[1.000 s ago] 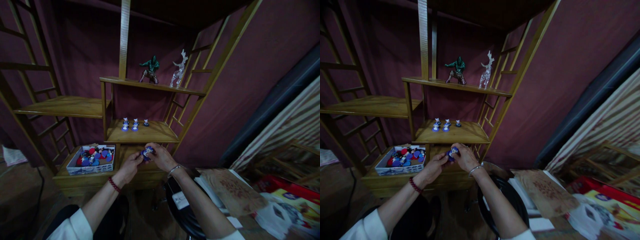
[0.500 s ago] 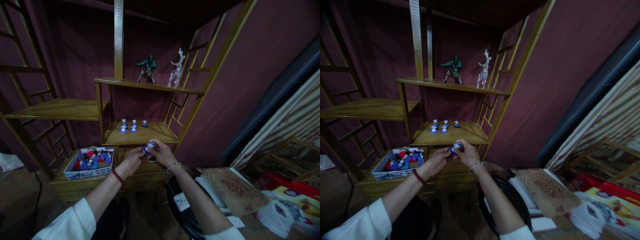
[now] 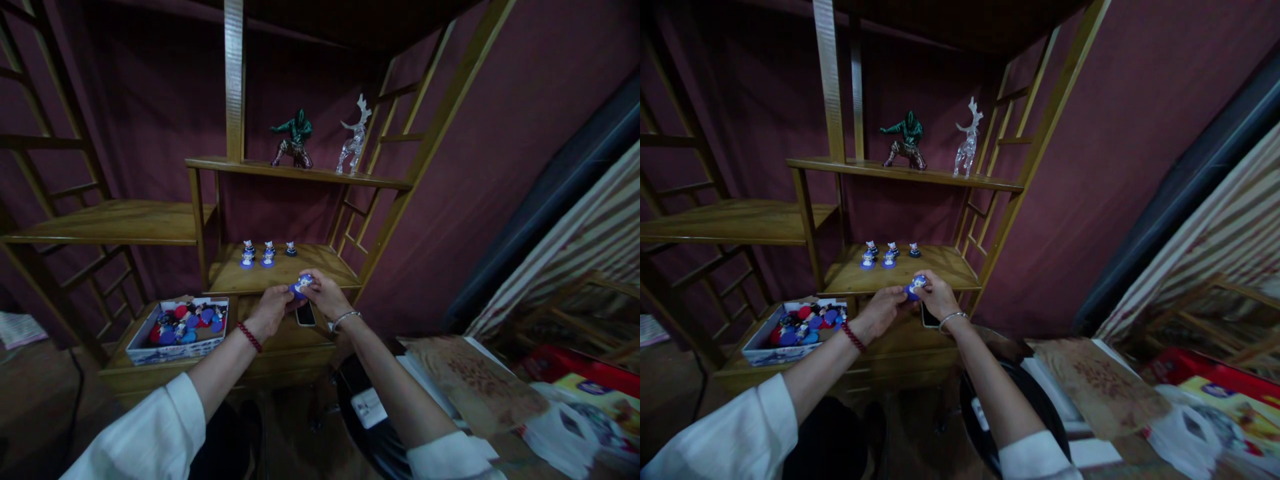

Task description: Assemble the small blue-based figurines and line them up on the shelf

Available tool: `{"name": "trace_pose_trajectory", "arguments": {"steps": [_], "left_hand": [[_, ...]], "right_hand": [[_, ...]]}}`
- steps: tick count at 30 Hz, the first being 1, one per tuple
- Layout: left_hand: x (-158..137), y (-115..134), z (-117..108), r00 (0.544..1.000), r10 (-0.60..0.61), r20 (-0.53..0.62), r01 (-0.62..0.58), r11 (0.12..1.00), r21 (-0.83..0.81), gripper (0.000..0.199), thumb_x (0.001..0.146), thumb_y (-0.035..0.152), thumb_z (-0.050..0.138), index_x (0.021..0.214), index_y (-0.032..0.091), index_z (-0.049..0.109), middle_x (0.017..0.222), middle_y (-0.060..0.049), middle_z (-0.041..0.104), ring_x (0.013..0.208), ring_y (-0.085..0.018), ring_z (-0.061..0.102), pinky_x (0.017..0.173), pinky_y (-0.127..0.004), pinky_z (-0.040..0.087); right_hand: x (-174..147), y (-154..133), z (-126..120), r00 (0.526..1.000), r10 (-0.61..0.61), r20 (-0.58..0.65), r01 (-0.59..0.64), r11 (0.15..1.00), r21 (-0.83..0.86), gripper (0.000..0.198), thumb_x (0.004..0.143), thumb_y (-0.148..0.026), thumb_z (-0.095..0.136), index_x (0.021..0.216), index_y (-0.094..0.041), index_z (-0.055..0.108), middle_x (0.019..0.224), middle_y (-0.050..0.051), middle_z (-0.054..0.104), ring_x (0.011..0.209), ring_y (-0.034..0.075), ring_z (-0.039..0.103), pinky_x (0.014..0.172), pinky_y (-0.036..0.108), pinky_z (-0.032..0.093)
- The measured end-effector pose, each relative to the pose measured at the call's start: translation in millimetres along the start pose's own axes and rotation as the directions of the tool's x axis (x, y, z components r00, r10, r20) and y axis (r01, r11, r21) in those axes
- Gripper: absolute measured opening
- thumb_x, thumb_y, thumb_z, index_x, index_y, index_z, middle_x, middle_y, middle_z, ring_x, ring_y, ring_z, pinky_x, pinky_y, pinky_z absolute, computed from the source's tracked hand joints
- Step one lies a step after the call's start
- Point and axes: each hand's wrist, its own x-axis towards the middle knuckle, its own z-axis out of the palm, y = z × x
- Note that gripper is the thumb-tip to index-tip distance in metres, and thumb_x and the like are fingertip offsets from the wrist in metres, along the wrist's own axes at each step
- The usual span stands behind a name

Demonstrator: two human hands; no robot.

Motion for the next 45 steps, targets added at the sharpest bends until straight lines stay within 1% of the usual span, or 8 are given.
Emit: {"name": "trace_pose_trajectory", "arguments": {"steps": [8,13,17,24,30,34,37,45], "left_hand": [[7,4,-6,0.998,0.049,0.037,-0.050,0.998,0.039,0.013,0.066,0.000,0.052,0.066,0.008,0.062,0.071,-0.008,0.065,0.069,-0.014,0.059,0.077,-0.030,0.047],[7,3,-6,0.999,0.029,0.027,-0.030,0.998,0.049,0.013,0.064,0.000,0.052,0.063,0.009,0.062,0.067,-0.007,0.065,0.066,-0.014,0.059,0.073,-0.029,0.048],[7,3,-4,1.000,0.020,0.018,-0.022,0.998,0.067,0.013,0.063,0.000,0.053,0.062,0.009,0.063,0.066,-0.006,0.065,0.064,-0.013,0.059,0.071,-0.028,0.048],[4,3,-3,0.997,0.046,0.064,-0.049,0.998,0.045,0.007,0.062,0.005,0.058,0.064,0.008,0.064,0.070,-0.007,0.065,0.069,-0.014,0.058,0.073,-0.029,0.047],[-2,3,-6,0.998,0.041,0.042,-0.043,0.998,0.049,0.011,0.062,0.002,0.055,0.065,0.009,0.063,0.073,-0.007,0.065,0.070,-0.014,0.058,0.075,-0.028,0.046],[-13,5,-8,0.992,0.065,0.112,-0.070,0.997,0.038,0.010,0.063,0.007,0.060,0.073,0.008,0.064,0.077,-0.008,0.065,0.071,-0.013,0.058,0.074,-0.026,0.045],[-23,7,-8,0.983,0.100,0.153,-0.105,0.994,0.023,0.016,0.064,0.011,0.064,0.080,0.009,0.064,0.081,-0.007,0.065,0.073,-0.013,0.059,0.072,-0.024,0.043],[-42,15,0,0.985,0.139,0.105,-0.137,0.990,-0.024,0.017,0.068,0.007,0.062,0.085,0.011,0.060,0.081,-0.005,0.064,0.073,-0.011,0.060,0.070,-0.021,0.043]], "right_hand": [[8,-3,2,0.999,-0.025,0.020,0.025,1.000,0.006,0.029,0.067,-0.017,0.054,0.095,-0.022,0.053,0.071,-0.004,0.055,0.062,0.008,0.053,0.061,0.020,0.045],[3,-7,2,0.999,-0.019,0.033,0.019,1.000,-0.003,0.029,0.067,-0.017,0.053,0.095,-0.022,0.054,0.077,-0.003,0.056,0.067,0.009,0.055,0.062,0.021,0.046],[1,-8,0,0.997,-0.018,0.078,0.017,1.000,0.009,0.029,0.068,-0.018,0.053,0.097,-0.022,0.053,0.077,-0.003,0.056,0.067,0.010,0.056,0.061,0.020,0.046],[1,-16,-6,0.996,-0.027,0.084,0.029,0.999,-0.033,0.029,0.068,-0.017,0.054,0.097,-0.020,0.053,0.074,-0.003,0.056,0.062,0.008,0.054,0.059,0.020,0.045],[-3,-20,-5,0.996,-0.030,0.083,0.025,0.998,0.065,0.028,0.067,-0.018,0.056,0.095,-0.018,0.052,0.078,-0.002,0.056,0.066,0.008,0.055,0.062,0.020,0.047],[-8,-32,-6,0.991,0.016,0.131,-0.036,0.987,0.154,0.029,0.067,-0.018,0.057,0.095,-0.018,0.050,0.073,-0.003,0.055,0.061,0.008,0.055,0.057,0.020,0.046],[-12,-45,-8,0.988,0.022,0.152,-0.052,0.978,0.202,0.030,0.065,-0.020,0.059,0.094,-0.018,0.050,0.071,-0.004,0.055,0.060,0.007,0.055,0.057,0.020,0.047],[-21,-66,-11,0.989,0.017,0.149,-0.063,0.948,0.313,0.034,0.063,-0.025,0.064,0.094,-0.019,0.051,0.075,-0.002,0.058,0.066,0.009,0.057,0.062,0.022,0.048]]}}
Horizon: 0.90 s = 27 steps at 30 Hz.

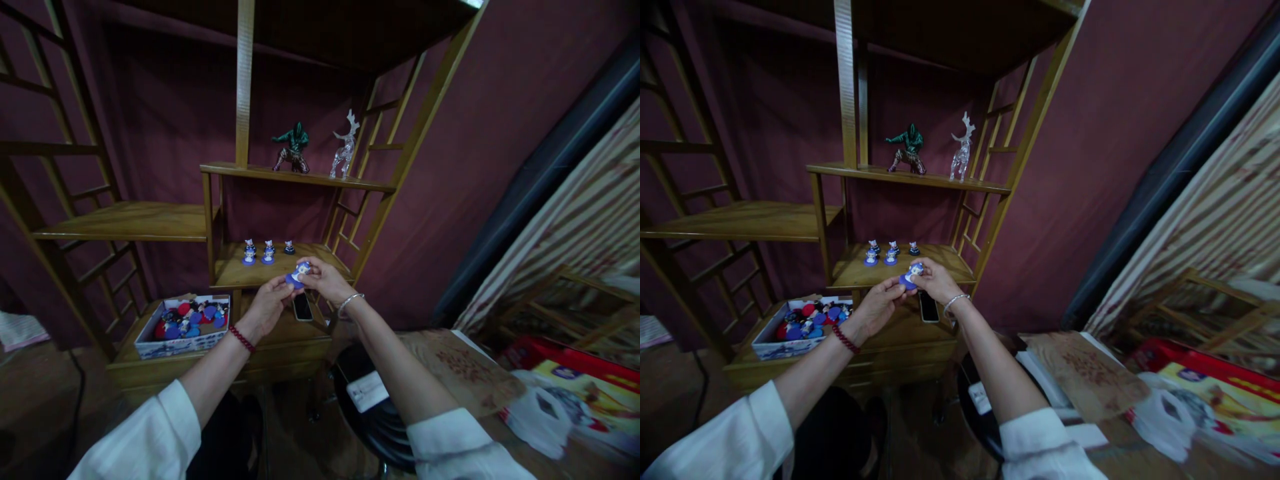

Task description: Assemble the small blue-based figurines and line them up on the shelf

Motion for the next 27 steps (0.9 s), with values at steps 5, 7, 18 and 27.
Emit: {"name": "trace_pose_trajectory", "arguments": {"steps": [5,7,18,27], "left_hand": [[-7,6,1,1.000,-0.003,-0.013,0.003,1.000,0.001,0.016,0.070,0.008,0.061,0.085,0.012,0.059,0.084,-0.005,0.063,0.074,-0.010,0.060,0.067,-0.020,0.043],[-10,8,0,1.000,-0.004,-0.010,0.004,1.000,0.007,0.016,0.070,0.009,0.062,0.085,0.013,0.059,0.084,-0.005,0.064,0.076,-0.011,0.061,0.065,-0.019,0.042],[-22,14,-9,0.999,0.038,0.000,-0.038,0.999,0.006,0.024,0.068,0.014,0.065,0.091,0.014,0.056,0.087,-0.005,0.064,0.081,-0.012,0.060,0.072,-0.022,0.041],[-32,22,-11,0.997,0.070,0.016,-0.070,0.997,0.015,0.026,0.067,0.015,0.066,0.091,0.014,0.058,0.089,-0.006,0.064,0.083,-0.014,0.059,0.074,-0.024,0.042]], "right_hand": [[-2,-12,4,1.000,-0.020,-0.014,0.019,0.995,-0.097,0.032,0.064,-0.023,0.063,0.094,-0.018,0.053,0.074,-0.003,0.058,0.059,0.008,0.055,0.059,0.021,0.047],[-2,-16,5,1.000,-0.021,-0.003,0.020,0.990,-0.138,0.032,0.064,-0.023,0.062,0.094,-0.018,0.054,0.074,-0.003,0.058,0.058,0.008,0.054,0.060,0.022,0.047],[-3,-31,13,0.999,-0.014,0.038,0.018,0.994,-0.106,0.035,0.060,-0.021,0.067,0.093,-0.016,0.056,0.076,-0.001,0.061,0.066,0.009,0.056,0.068,0.023,0.046],[-5,-32,20,0.999,-0.002,0.039,0.002,1.000,-0.017,0.038,0.058,-0.023,0.069,0.093,-0.016,0.057,0.076,-0.001,0.061,0.067,0.009,0.057,0.068,0.023,0.046]]}}
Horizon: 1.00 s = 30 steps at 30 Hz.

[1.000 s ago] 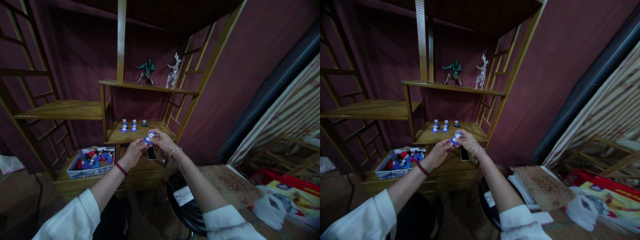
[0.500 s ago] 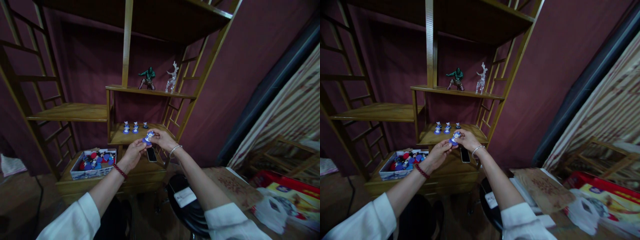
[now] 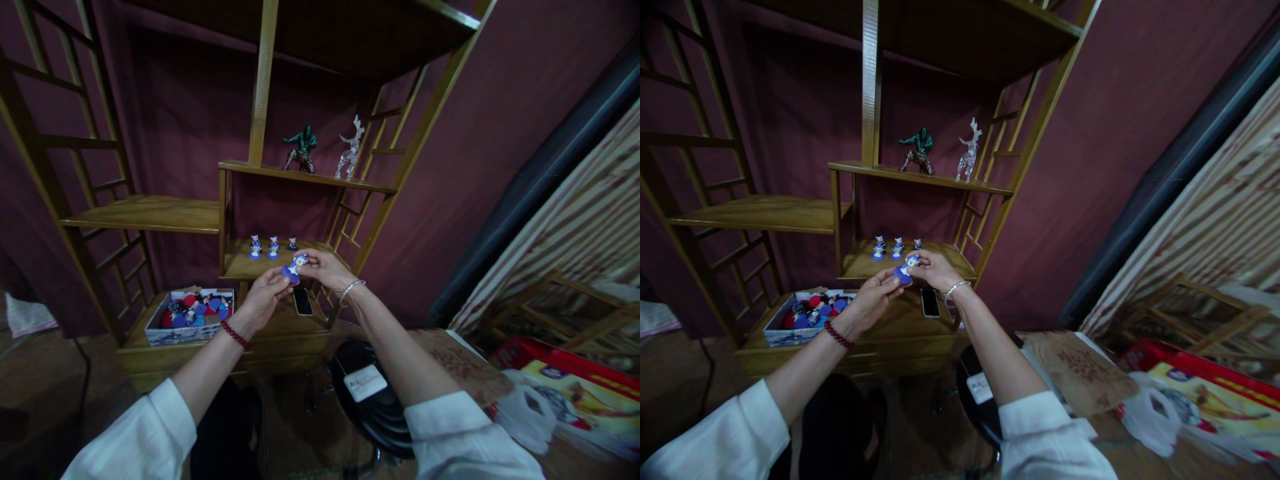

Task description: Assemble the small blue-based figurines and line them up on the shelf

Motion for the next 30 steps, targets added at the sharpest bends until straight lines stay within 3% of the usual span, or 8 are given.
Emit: {"name": "trace_pose_trajectory", "arguments": {"steps": [10,16,30], "left_hand": [[-5,5,-8,0.998,0.020,0.067,-0.019,1.000,-0.016,0.024,0.071,0.018,0.063,0.093,0.013,0.059,0.093,-0.007,0.063,0.086,-0.015,0.059,0.077,-0.024,0.042],[-7,7,-10,0.999,-0.012,0.049,0.015,0.998,-0.064,0.027,0.068,0.017,0.066,0.094,0.013,0.059,0.094,-0.008,0.063,0.088,-0.016,0.059,0.079,-0.026,0.042],[-2,3,-8,0.999,-0.023,0.032,0.025,0.998,-0.063,0.023,0.069,0.013,0.065,0.091,0.013,0.059,0.093,-0.006,0.063,0.087,-0.015,0.060,0.078,-0.023,0.043]], "right_hand": [[0,-5,7,0.999,0.017,0.040,-0.018,0.999,0.034,0.037,0.059,-0.023,0.069,0.094,-0.016,0.057,0.075,-0.002,0.061,0.066,0.008,0.057,0.067,0.022,0.046],[2,-4,9,0.999,0.018,0.050,-0.018,1.000,0.009,0.036,0.060,-0.024,0.068,0.094,-0.017,0.057,0.075,-0.002,0.061,0.066,0.009,0.057,0.067,0.023,0.046],[3,3,10,0.996,-0.080,0.028,0.083,0.992,-0.094,0.033,0.061,-0.025,0.066,0.092,-0.018,0.055,0.078,-0.002,0.059,0.070,0.010,0.056,0.069,0.023,0.045]]}}
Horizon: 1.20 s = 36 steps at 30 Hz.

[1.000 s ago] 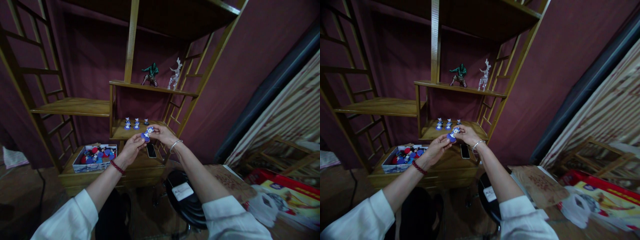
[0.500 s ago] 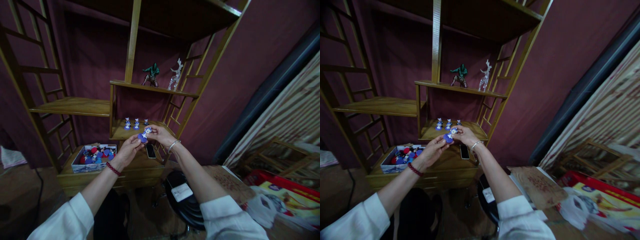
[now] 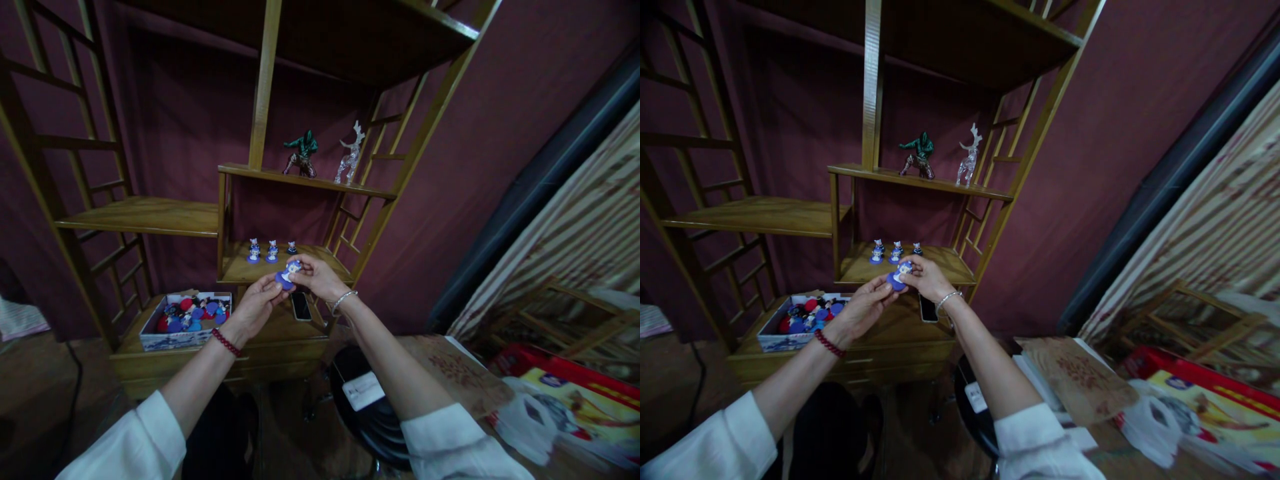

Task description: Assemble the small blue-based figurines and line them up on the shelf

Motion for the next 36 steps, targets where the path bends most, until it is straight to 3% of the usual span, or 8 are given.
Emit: {"name": "trace_pose_trajectory", "arguments": {"steps": [14,22,36], "left_hand": [[-2,-21,-9,0.995,-0.043,-0.085,0.039,0.998,-0.050,0.022,0.062,0.018,0.071,0.082,0.011,0.064,0.082,-0.005,0.065,0.076,-0.014,0.060,0.079,-0.027,0.044],[-7,-42,-23,0.993,-0.102,-0.067,0.101,0.995,-0.006,0.023,0.063,0.023,0.071,0.081,0.010,0.067,0.082,-0.007,0.065,0.078,-0.015,0.058,0.080,-0.029,0.041],[-1,-54,-14,0.979,-0.192,-0.072,0.191,0.981,-0.012,0.023,0.060,0.027,0.073,0.072,0.008,0.066,0.077,-0.006,0.063,0.069,-0.013,0.057,0.073,-0.027,0.041]], "right_hand": [[-6,25,2,0.995,-0.016,0.097,0.031,0.987,-0.160,0.027,0.067,-0.024,0.059,0.091,-0.017,0.051,0.076,-0.001,0.055,0.068,0.011,0.054,0.067,0.024,0.044],[-21,45,5,0.991,0.007,0.134,0.030,0.960,-0.279,0.026,0.072,-0.022,0.055,0.098,-0.020,0.051,0.076,-0.003,0.056,0.064,0.009,0.053,0.062,0.022,0.043],[-32,61,-10,0.991,-0.044,0.124,0.090,0.916,-0.392,0.022,0.075,-0.024,0.055,0.097,-0.023,0.055,0.082,-0.003,0.060,0.074,0.011,0.055,0.069,0.022,0.042]]}}
